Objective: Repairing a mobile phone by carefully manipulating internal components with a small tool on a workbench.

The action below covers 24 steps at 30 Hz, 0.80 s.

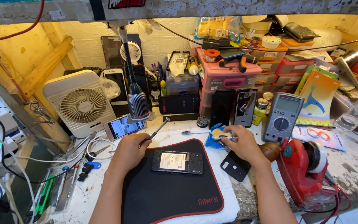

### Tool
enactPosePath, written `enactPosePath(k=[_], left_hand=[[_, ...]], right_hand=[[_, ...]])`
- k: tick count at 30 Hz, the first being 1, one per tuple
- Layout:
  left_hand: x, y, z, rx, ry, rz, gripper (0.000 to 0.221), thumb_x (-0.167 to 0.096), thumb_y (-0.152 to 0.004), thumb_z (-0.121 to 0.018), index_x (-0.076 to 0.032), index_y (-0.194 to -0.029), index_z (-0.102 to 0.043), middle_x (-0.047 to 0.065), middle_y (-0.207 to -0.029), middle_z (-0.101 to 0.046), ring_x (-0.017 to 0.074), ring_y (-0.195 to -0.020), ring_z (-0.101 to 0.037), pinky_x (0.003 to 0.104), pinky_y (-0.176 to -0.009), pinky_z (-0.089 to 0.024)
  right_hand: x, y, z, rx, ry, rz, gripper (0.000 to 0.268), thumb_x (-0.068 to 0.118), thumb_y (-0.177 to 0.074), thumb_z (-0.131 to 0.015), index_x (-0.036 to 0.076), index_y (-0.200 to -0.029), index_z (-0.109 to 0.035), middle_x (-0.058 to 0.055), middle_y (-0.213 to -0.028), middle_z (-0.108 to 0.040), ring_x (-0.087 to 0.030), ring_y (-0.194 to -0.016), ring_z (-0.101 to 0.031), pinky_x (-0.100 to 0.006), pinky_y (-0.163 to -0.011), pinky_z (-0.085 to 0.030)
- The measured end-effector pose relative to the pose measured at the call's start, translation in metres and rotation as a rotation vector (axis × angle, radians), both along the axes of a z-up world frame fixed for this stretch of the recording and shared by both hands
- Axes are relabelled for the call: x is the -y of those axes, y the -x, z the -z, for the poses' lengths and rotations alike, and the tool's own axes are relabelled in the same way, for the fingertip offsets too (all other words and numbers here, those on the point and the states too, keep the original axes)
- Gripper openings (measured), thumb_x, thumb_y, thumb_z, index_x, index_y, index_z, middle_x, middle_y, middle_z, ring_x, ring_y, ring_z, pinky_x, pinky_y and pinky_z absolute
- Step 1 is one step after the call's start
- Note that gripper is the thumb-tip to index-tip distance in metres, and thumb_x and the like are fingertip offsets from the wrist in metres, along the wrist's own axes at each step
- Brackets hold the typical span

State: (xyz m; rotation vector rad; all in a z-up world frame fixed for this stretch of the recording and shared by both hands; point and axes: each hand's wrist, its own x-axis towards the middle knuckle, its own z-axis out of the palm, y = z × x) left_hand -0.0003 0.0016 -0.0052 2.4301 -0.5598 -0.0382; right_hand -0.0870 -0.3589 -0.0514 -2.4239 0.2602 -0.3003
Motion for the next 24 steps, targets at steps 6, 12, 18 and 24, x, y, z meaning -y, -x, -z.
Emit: enactPosePath(k=[6,12,18,24], left_hand=[[0.001,0.001,-0.001,-0.007,-0.021,-0.019,0.026,-0.008,-0.097,-0.065,-0.003,-0.120,-0.076,0.020,-0.100,-0.077,0.0305,-0.091,-0.076,0.033,-0.083,-0.062],[0.000,0.001,-0.002,0.001,-0.010,-0.007,0.027,-0.008,-0.097,-0.065,-0.001,-0.121,-0.075,0.022,-0.102,-0.077,0.0325,-0.093,-0.076,0.035,-0.084,-0.062],[-0.001,-0.002,0.000,0.010,-0.012,-0.005,0.026,-0.008,-0.097,-0.065,-0.002,-0.120,-0.075,0.021,-0.099,-0.077,0.0315,-0.091,-0.076,0.034,-0.082,-0.062],[-0.002,-0.001,-0.002,-0.006,0.012,0.000,0.026,-0.006,-0.097,-0.065,-0.001,-0.120,-0.075,0.022,-0.099,-0.077,0.0328,-0.091,-0.076,0.034,-0.081,-0.062]], right_hand=[[-0.004,-0.002,-0.002,-0.069,0.077,0.027,0.032,0.019,-0.090,-0.074,0.019,-0.122,-0.074,-0.019,-0.130,-0.065,-0.043,-0.120,-0.066,-0.053,-0.101,-0.054],[-0.012,0.005,-0.021,-0.019,-0.079,-0.011,0.047,0.015,-0.084,-0.078,0.015,-0.130,-0.067,-0.024,-0.136,-0.056,-0.050,-0.126,-0.058,-0.058,-0.105,-0.049],[-0.013,0.008,-0.023,-0.057,-0.071,-0.044,0.060,0.008,-0.081,-0.081,0.020,-0.137,-0.063,-0.024,-0.144,-0.045,-0.052,-0.131,-0.052,-0.058,-0.106,-0.049],[-0.017,0.012,-0.024,0.010,-0.130,-0.060,0.063,0.002,-0.079,-0.080,0.019,-0.137,-0.063,-0.026,-0.148,-0.038,-0.057,-0.136,-0.045,-0.062,-0.109,-0.044]])
